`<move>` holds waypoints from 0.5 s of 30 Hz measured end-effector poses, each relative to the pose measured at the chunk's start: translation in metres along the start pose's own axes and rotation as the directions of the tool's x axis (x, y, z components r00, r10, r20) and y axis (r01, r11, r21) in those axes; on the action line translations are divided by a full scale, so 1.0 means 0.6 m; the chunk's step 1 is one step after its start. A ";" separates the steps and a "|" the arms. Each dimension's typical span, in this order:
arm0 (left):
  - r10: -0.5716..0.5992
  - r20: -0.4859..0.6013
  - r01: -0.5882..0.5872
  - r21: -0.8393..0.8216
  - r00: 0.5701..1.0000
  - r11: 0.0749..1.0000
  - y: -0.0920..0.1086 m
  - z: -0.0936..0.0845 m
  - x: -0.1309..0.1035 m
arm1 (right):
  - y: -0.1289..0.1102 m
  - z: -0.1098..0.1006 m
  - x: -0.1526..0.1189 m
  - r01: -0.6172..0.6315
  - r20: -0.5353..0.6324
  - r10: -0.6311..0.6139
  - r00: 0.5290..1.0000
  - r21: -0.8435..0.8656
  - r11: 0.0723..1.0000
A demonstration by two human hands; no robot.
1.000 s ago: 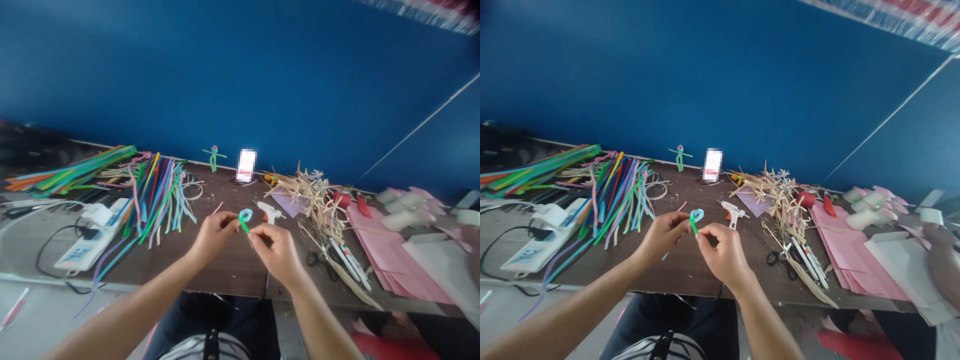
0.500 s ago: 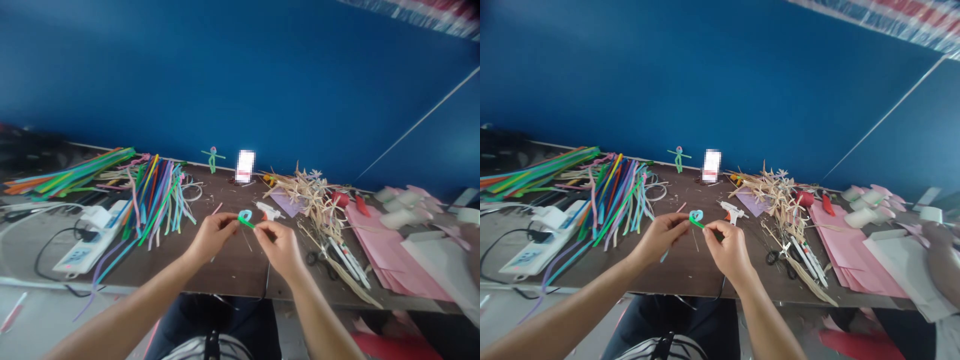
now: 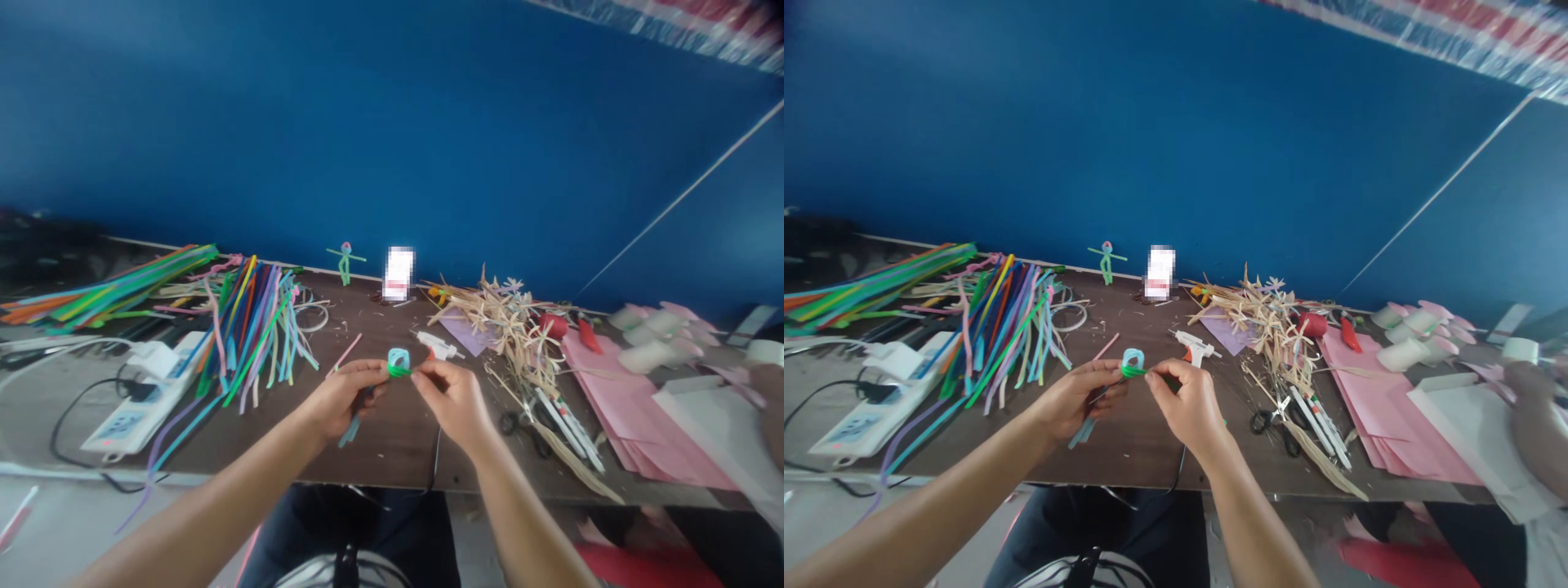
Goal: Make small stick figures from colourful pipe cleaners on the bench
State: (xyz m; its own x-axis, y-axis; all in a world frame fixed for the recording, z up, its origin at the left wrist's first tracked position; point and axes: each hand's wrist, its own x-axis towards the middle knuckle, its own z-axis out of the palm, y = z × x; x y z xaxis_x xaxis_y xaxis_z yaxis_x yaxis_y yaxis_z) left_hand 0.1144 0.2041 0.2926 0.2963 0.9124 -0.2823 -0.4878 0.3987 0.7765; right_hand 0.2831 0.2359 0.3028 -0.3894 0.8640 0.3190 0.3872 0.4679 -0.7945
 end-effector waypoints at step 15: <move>0.027 0.111 -0.045 0.161 0.993 0.986 0.019 0.007 -0.007 | -0.007 -0.025 0.002 0.089 0.108 -0.082 0.991 -0.061 0.994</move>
State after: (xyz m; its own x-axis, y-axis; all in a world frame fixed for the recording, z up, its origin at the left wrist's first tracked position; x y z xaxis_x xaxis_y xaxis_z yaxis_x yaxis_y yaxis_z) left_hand 0.1111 0.2041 0.3048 0.3728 0.9068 -0.1969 -0.3620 0.3376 0.8689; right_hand 0.2939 0.2380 0.3142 -0.5081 0.7975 0.3253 0.4014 0.5534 -0.7298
